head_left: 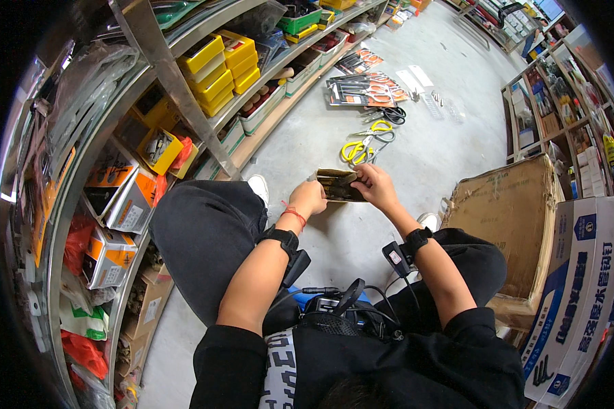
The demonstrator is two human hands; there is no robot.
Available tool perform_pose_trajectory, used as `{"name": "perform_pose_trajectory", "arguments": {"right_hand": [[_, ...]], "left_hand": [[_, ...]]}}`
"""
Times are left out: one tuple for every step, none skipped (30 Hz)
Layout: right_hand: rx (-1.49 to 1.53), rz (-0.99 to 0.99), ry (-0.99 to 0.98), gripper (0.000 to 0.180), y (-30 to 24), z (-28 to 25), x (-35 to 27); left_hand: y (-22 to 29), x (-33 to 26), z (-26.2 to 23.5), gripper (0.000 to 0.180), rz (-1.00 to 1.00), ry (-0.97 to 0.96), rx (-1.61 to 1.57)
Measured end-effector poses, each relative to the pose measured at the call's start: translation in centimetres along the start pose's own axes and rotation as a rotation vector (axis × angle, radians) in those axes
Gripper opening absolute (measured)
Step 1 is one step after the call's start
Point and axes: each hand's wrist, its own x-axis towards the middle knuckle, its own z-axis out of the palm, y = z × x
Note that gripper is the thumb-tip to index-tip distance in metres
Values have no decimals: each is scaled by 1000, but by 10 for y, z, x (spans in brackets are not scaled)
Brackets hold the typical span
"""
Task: Organize various pairs of scissors and other handheld tools into a cardboard box.
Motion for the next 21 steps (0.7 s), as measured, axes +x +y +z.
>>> {"name": "perform_pose_trajectory", "arguments": {"right_hand": [[47,29,-13,41,-2,-1,0],[47,30,-12,41,-5,-2,0],[83,51,-4,39,-8,-3,1],[119,71,3,36,-10,-4,1],[120,73,4,36,-13,-4,1],[75,46,-14,34,-14,-5,1],[31,19,-32,31,-15,-5,1],[30,20,-32,31,-12,-4,0],[-21,-39,-15,27,-8,-2,-1],[-72,-97,1,23,-4,-1,-2],[-71,-96,-1,23,-5,-1,-2],[-67,-87,-8,20,-6,-1,-2],[-63,-78,-15,16,-7,-2,-2],[-61,-76,-18,16,-8,-5,-2],[-41,-94,10,15,-9,-9,-1],[-21,-112,39,14,-10,-12,-1],[-41,-94,64,14,-15,-18,0],[-51,-103,99,14,-17,-21,1],[-61,-112,133,14,-17,-24,1],[-63,-111,132,14,-18,-27,2],[-73,-104,141,15,-18,-29,2]], "left_hand": [[0,-1,-1,14,3,18,-14],[0,-1,-1,14,3,17,-13],[0,-1,-2,14,1,3,-11],[1,-2,-2,14,-1,-11,-10],[1,-2,-2,14,0,-13,-10],[1,-2,-3,14,-4,-15,-10],[1,-2,-3,14,-9,-17,-11],[1,-2,-3,14,-8,-18,-11],[2,-1,-2,11,-26,-22,3],[3,0,-2,9,-45,-25,17],[3,-1,-2,9,-47,-27,16],[3,-1,-2,9,-50,-24,10],[2,-2,-3,9,-53,-22,4],[1,-2,-2,9,-55,-24,2],[0,-2,-2,11,-31,-22,-13],[0,-2,-1,14,-6,-20,-27],[0,-2,-2,14,-6,-23,-29],[1,-2,-3,13,-4,-21,-27],[2,-3,-4,13,-2,-19,-26],[2,-3,-3,13,-1,-21,-27],[2,-3,-3,13,-2,-13,-23]]}}
